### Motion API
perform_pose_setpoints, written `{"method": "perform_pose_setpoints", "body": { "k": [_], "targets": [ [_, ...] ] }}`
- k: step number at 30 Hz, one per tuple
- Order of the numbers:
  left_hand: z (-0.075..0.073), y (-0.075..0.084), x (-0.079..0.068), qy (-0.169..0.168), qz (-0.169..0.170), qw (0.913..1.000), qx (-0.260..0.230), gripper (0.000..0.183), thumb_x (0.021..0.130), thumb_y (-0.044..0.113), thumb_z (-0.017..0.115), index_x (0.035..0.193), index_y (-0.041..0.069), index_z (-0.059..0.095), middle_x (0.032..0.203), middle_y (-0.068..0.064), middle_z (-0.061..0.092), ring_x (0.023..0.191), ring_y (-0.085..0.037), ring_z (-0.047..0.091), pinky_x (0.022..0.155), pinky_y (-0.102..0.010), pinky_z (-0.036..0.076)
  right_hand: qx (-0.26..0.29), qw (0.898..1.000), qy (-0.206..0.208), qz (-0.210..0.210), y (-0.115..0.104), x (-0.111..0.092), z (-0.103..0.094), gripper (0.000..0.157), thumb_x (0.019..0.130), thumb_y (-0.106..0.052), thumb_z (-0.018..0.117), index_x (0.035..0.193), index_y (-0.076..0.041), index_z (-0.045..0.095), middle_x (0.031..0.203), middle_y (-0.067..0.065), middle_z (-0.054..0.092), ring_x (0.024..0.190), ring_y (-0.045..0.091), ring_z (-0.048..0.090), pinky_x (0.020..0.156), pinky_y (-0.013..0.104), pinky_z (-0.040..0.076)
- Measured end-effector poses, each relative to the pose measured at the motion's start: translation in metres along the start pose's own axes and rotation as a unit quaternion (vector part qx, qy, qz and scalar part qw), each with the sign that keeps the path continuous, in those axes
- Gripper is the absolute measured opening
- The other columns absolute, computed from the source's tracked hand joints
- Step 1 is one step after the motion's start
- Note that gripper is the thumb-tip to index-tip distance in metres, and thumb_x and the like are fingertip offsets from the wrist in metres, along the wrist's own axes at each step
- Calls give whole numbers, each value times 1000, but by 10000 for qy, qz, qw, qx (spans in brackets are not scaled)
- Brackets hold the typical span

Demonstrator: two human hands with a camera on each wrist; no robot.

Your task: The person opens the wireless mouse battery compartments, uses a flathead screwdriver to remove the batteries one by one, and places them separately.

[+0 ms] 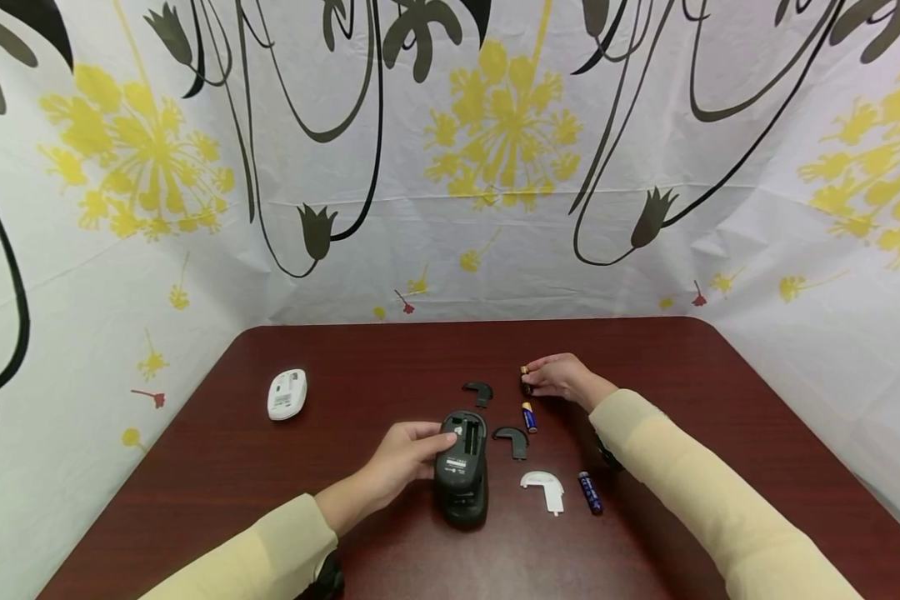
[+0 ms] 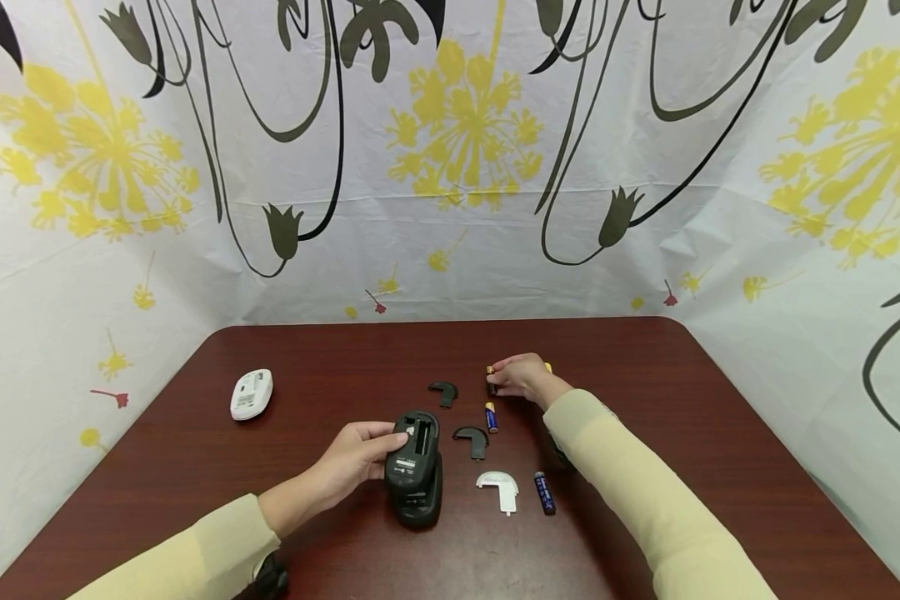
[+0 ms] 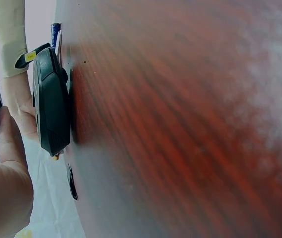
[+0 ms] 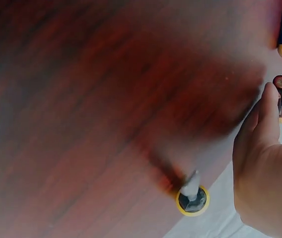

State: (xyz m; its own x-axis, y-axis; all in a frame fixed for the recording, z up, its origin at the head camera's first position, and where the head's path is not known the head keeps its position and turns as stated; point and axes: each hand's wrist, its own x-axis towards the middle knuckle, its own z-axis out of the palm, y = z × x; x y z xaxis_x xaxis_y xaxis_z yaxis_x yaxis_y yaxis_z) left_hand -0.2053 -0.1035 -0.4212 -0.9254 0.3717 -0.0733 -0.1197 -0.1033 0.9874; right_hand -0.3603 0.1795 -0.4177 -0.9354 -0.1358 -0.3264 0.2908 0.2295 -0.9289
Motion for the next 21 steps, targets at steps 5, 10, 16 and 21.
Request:
{"method": "perform_pose_setpoints", "body": {
  "k": [5, 10, 16, 21],
  "targets": [
    [0, 3, -1, 64, 12, 10000, 58, 42, 94, 16, 64, 123, -13, 57, 101, -17, 68, 84, -20, 68, 73, -35, 58, -189, 9998, 108, -41, -1, -2, 3, 35, 91, 3, 63, 125, 10, 55, 108, 16, 64, 91, 22, 65, 84, 40, 55],
    [-1, 6, 0, 166, 3, 9998, 61, 42, 93, 16, 64, 123, -14, 57, 101, -17, 69, 83, -19, 68, 73, -34, 58, -416, 9988, 195, -152, -3, -4, 6, 29, 90, 6, 64, 117, 12, 57, 107, 18, 64, 98, 27, 64, 86, 43, 54],
    [-8, 9, 4, 304, 54, 9995, 17, 41, 93, 14, 65, 122, -14, 57, 103, -18, 68, 85, -21, 68, 74, -36, 58, -841, 9954, 325, -334, -2, -6, 9, 21, 88, 7, 65, 108, 12, 61, 106, 21, 65, 102, 32, 64, 83, 43, 55],
    [-17, 14, 7, 491, 124, 9987, 8, 41, 93, 14, 64, 123, -14, 57, 107, -21, 67, 89, -22, 68, 76, -37, 58, -941, 9943, 361, -360, -2, -7, 10, 20, 88, 6, 66, 107, 12, 62, 107, 21, 66, 100, 32, 65, 80, 42, 56]
  ]
}}
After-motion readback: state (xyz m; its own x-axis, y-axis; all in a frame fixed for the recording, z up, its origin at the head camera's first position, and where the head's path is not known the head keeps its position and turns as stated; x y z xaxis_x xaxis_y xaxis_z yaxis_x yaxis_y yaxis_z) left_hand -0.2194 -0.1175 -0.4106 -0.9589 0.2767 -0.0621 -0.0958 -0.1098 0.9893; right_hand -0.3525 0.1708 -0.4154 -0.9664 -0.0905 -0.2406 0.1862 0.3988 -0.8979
